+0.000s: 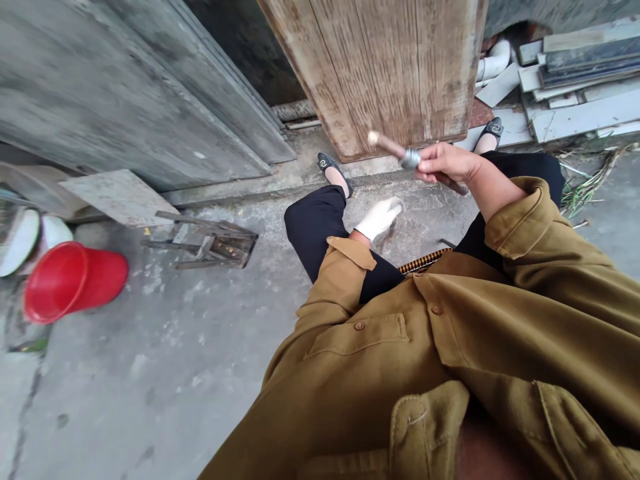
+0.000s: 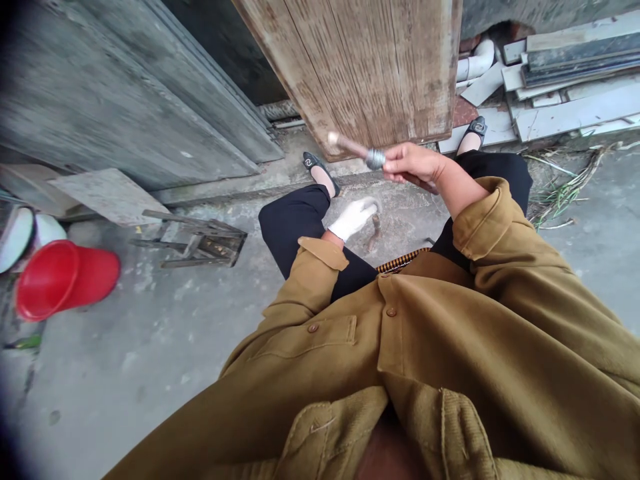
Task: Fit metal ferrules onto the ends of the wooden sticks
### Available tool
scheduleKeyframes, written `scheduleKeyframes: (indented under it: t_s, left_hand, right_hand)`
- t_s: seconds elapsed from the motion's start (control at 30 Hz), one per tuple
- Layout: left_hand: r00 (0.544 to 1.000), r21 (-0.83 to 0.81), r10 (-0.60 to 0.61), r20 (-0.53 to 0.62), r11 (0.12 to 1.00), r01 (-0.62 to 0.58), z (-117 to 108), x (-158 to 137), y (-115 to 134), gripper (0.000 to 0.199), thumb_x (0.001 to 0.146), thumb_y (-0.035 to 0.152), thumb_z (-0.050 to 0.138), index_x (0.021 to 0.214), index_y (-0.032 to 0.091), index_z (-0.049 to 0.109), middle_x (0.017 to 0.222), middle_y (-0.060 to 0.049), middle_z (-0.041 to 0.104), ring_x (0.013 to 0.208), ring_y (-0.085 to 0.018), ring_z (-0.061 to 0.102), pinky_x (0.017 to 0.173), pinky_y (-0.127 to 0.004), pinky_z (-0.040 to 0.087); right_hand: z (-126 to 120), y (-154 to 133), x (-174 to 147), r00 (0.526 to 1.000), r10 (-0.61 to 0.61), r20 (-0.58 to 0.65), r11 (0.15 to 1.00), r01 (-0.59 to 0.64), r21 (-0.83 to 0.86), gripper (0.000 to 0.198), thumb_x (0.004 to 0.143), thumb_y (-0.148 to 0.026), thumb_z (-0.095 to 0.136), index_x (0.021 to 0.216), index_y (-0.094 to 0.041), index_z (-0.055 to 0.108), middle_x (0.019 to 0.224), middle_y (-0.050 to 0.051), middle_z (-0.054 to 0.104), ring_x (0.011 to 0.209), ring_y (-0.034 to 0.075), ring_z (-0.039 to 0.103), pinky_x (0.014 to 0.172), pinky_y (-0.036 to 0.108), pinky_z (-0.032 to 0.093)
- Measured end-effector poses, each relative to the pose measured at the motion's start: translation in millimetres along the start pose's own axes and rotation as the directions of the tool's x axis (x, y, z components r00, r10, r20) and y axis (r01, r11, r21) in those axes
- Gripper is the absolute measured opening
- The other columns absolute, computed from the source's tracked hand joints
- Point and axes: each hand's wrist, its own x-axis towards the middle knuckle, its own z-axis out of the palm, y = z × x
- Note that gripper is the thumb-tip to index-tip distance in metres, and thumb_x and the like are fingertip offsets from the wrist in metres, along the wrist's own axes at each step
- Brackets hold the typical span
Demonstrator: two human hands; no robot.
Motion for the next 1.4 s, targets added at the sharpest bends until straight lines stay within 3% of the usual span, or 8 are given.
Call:
scheduleKeyframes:
  t_s: [0.2,0.37,0.57,0.83,0.97,1.1,1.2,1.4]
  left_hand:
    - [0.995,0.082,0.016,0.096,0.996,-0.024,3.7,-2.9,6.2,0.035,0.109,0.031,0.053,0.128,0.016,0.077,0.123,-0.014,0.081,0.112,-0.027,0.074,0.100,-0.034,0.052]
    - [0.995,0.174,-0.019,0.103,0.985,0.000,-0.2,-5.9,4.5,0.039,0.113,0.029,0.046,0.139,0.017,0.073,0.133,-0.015,0.079,0.122,-0.030,0.074,0.104,-0.035,0.050]
    - [0.998,0.229,-0.066,0.024,0.972,0.059,-3.6,-3.3,-1.2,0.041,0.114,0.029,0.043,0.141,0.018,0.072,0.141,-0.014,0.077,0.128,-0.031,0.073,0.104,-0.036,0.051]
    - [0.993,0.075,-0.118,-0.010,0.990,0.119,2.3,6.1,-12.4,0.043,0.115,0.029,0.039,0.132,0.013,0.075,0.133,-0.017,0.078,0.119,-0.030,0.074,0.103,-0.039,0.054]
    - [0.996,0.095,-0.040,0.074,0.995,0.032,5.3,3.7,-6.8,0.041,0.114,0.031,0.043,0.136,0.016,0.074,0.134,-0.015,0.079,0.121,-0.027,0.072,0.105,-0.034,0.052]
    - [0.993,0.132,-0.034,0.113,0.991,0.019,8.5,-1.1,0.8,0.038,0.111,0.032,0.052,0.137,0.014,0.073,0.132,-0.015,0.079,0.120,-0.028,0.073,0.101,-0.033,0.050]
    - [0.993,0.154,-0.037,0.113,0.988,0.019,7.3,-3.5,2.3,0.037,0.112,0.030,0.051,0.135,0.012,0.073,0.128,-0.017,0.080,0.118,-0.028,0.073,0.101,-0.033,0.048]
    - [0.998,0.115,-0.037,0.054,0.993,0.030,2.7,-2.2,-2.5,0.035,0.112,0.027,0.050,0.134,0.012,0.072,0.134,-0.017,0.078,0.121,-0.027,0.071,0.102,-0.032,0.047]
  right_hand:
    - [20.6,12.9,25.4,0.909,0.238,-0.343,0.695,-0.406,-0.593,0.031,0.106,-0.034,0.063,0.120,-0.011,0.078,0.114,0.020,0.076,0.106,0.030,0.072,0.092,0.037,0.056]
    - [47.9,15.0,23.9,0.829,0.555,0.071,0.526,-0.284,-0.802,0.021,0.092,-0.018,0.077,0.109,-0.008,0.084,0.100,0.016,0.077,0.101,0.028,0.072,0.094,0.037,0.054]
    - [47.6,6.9,12.5,0.617,0.554,0.559,0.797,-0.200,-0.569,0.012,0.092,-0.021,0.082,0.097,-0.010,0.080,0.065,-0.005,0.057,0.063,0.010,0.050,0.071,0.023,0.042]
    - [14.0,-5.1,2.3,0.975,0.119,0.188,0.990,-0.103,-0.092,0.030,0.091,-0.041,0.087,0.090,-0.014,0.074,0.074,-0.002,0.062,0.065,0.009,0.050,0.068,0.023,0.042]
    - [21.7,4.3,13.5,0.987,0.041,-0.153,0.999,-0.035,0.036,0.033,0.100,-0.042,0.076,0.084,-0.015,0.066,0.070,0.001,0.059,0.062,0.011,0.048,0.063,0.024,0.042]
    - [35.3,10.7,26.4,0.945,0.227,-0.237,0.801,-0.319,-0.506,0.013,0.100,-0.024,0.071,0.098,-0.012,0.075,0.086,0.011,0.071,0.079,0.017,0.061,0.075,0.028,0.046]
    - [47.3,15.9,28.2,0.898,0.437,-0.041,0.577,-0.315,-0.754,0.006,0.091,-0.014,0.078,0.091,-0.009,0.080,0.085,0.012,0.072,0.086,0.023,0.065,0.082,0.033,0.046]
    - [53.6,16.5,20.0,0.654,0.553,0.516,0.789,-0.214,-0.576,0.005,0.096,-0.008,0.074,0.092,-0.009,0.077,0.063,-0.005,0.056,0.060,0.010,0.049,0.069,0.023,0.038]
